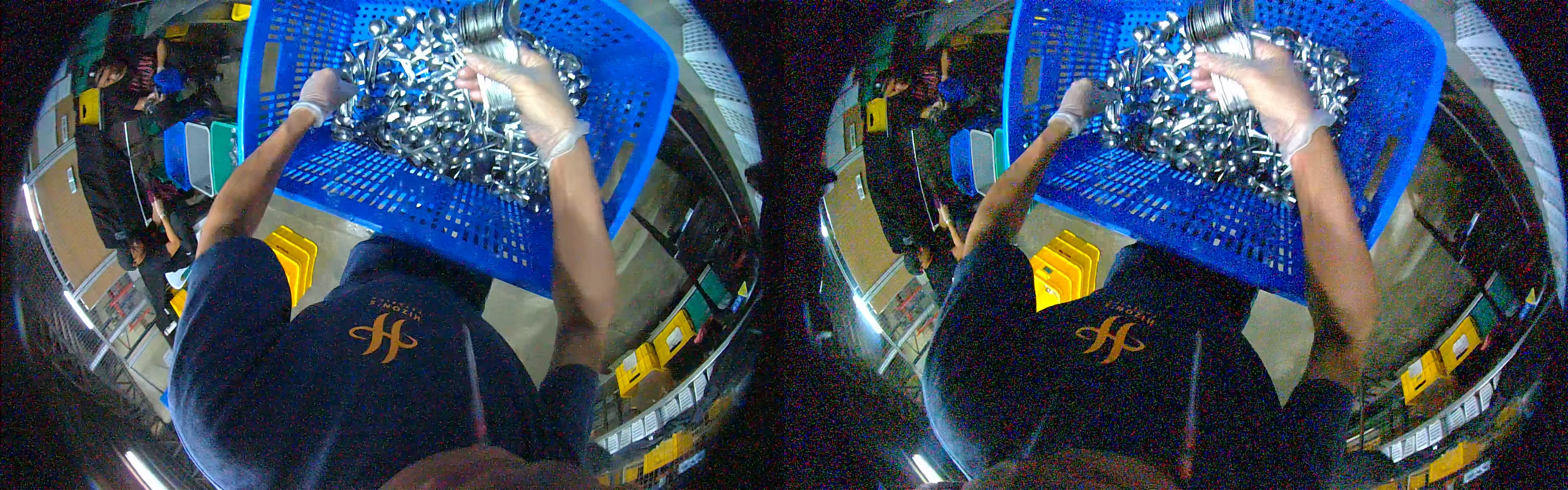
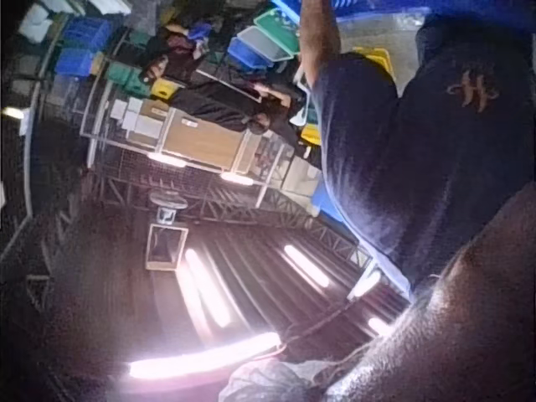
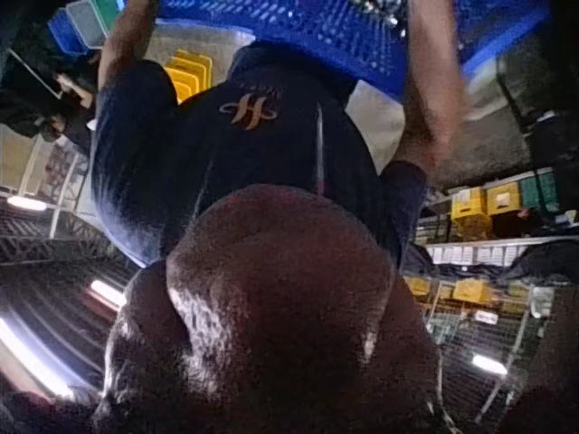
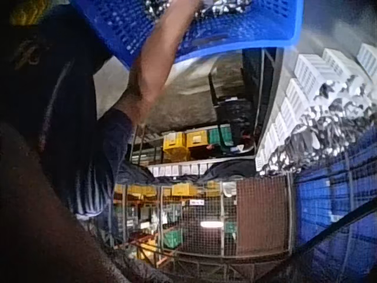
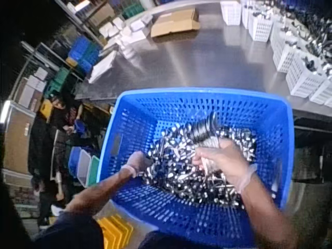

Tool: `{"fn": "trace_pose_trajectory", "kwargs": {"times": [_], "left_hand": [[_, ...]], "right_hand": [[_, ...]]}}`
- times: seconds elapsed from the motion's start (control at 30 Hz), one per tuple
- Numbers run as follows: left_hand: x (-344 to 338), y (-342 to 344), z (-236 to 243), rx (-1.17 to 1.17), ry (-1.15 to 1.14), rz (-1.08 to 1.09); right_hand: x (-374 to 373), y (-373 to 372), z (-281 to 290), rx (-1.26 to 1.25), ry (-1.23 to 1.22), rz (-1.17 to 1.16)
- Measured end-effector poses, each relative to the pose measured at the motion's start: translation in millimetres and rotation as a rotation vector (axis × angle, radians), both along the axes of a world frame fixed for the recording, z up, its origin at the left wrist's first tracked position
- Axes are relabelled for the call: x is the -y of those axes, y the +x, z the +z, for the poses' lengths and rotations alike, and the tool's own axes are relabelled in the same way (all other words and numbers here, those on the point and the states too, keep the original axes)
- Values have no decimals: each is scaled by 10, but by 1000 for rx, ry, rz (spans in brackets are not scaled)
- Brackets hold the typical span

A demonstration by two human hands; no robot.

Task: The person sorts metal spoons from a blue basket into small white baskets on a stainless steel table. They repeatedly scoop spoons, align them, and place them into the white baskets, occasionally retrieving more baskets from the floor.

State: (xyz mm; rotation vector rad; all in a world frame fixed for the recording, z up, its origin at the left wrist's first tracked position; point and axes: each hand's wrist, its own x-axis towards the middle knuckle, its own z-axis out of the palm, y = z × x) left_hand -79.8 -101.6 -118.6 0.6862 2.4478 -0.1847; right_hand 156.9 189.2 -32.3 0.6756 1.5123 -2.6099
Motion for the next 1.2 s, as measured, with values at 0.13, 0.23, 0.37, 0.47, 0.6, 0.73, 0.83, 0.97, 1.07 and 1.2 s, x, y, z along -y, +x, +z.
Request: {"fn": "trace_pose_trajectory", "kwargs": {"times": [0.13,0.23,0.37,0.47,0.6,0.73,0.83,0.97,1.07,1.2], "left_hand": [[-293,287,626,75,662,352],[-592,938,1106,118,1096,599],[-841,1843,1415,121,1303,744],[-1005,2295,1535,-196,1232,291],[-751,2655,1796,-175,1259,148],[-697,2705,1712,173,1442,528],[-931,2764,1971,574,1522,470],[-900,2772,1987,1055,1400,540],[-952,2936,1960,1129,1313,557],[-1084,3229,2162,1073,1233,620]], "right_hand": [[67,41,35,11,-137,-87],[252,-4,92,-8,-199,-137],[631,14,244,-68,-278,-234],[727,201,389,-126,-268,-338],[680,559,468,-158,-260,-198],[586,1065,834,-109,-264,30],[615,1344,856,-81,-206,221],[835,1632,858,-29,-393,285],[809,1918,706,-192,-686,287],[705,2135,714,-162,-777,310]]}}
